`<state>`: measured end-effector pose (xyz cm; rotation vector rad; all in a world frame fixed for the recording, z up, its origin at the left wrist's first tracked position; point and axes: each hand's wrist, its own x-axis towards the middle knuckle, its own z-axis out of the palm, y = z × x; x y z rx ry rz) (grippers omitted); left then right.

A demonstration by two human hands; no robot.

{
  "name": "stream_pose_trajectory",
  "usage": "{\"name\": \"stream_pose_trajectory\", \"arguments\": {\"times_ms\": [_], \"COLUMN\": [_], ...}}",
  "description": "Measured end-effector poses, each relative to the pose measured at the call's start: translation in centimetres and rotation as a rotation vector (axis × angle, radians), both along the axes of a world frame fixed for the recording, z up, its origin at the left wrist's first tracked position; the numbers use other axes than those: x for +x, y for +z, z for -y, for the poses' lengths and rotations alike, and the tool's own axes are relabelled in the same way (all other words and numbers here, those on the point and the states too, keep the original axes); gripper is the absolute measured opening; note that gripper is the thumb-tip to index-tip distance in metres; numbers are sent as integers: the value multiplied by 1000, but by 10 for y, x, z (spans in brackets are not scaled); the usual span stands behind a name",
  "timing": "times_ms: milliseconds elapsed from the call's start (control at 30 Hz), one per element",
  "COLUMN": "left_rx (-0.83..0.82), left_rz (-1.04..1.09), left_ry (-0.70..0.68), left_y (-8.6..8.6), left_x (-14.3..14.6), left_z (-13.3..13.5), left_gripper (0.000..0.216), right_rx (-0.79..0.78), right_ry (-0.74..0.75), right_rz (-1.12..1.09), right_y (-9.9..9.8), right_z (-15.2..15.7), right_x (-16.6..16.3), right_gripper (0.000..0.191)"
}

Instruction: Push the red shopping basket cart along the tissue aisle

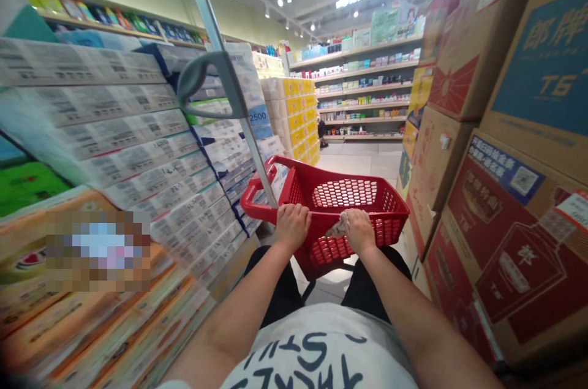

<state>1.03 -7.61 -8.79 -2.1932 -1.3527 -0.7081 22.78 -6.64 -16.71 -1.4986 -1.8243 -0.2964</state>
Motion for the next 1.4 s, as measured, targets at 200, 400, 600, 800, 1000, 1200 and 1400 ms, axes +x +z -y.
{"name": "stream_pose_trajectory", "arguments": {"times_ms": [200,400,600,800,1000,1200,1400], "left_rx": [0,-2,-12,-2,-9,-12,-6], "left_rz": [-1,-5,0,4,-5,9,11], "left_ry": [5,11,9,11,16,15,13], "left_y": [1,1,1,1,2,2,1], "left_x": [-3,-3,-2,-2,-1,-1,0], "left_z": [-3,-2,-3,-2,-1,-3,-3], "left_gripper": [20,21,21,21,21,20,20], "right_rx": [91,14,-22,150,132,228,185], "right_ry": [-61,-81,-84,86,202,328,429], "right_rz": [76,78,-162,-285,-87,75,43], "right_y": [-27,-22,9,9,-4,-11,-28], "right_z": [-5,3,4,3,7,9,6], "right_x": [0,-1,-19,-43,-37,-32,-29], "right_gripper": [43,51,38,32,32,32,37]}}
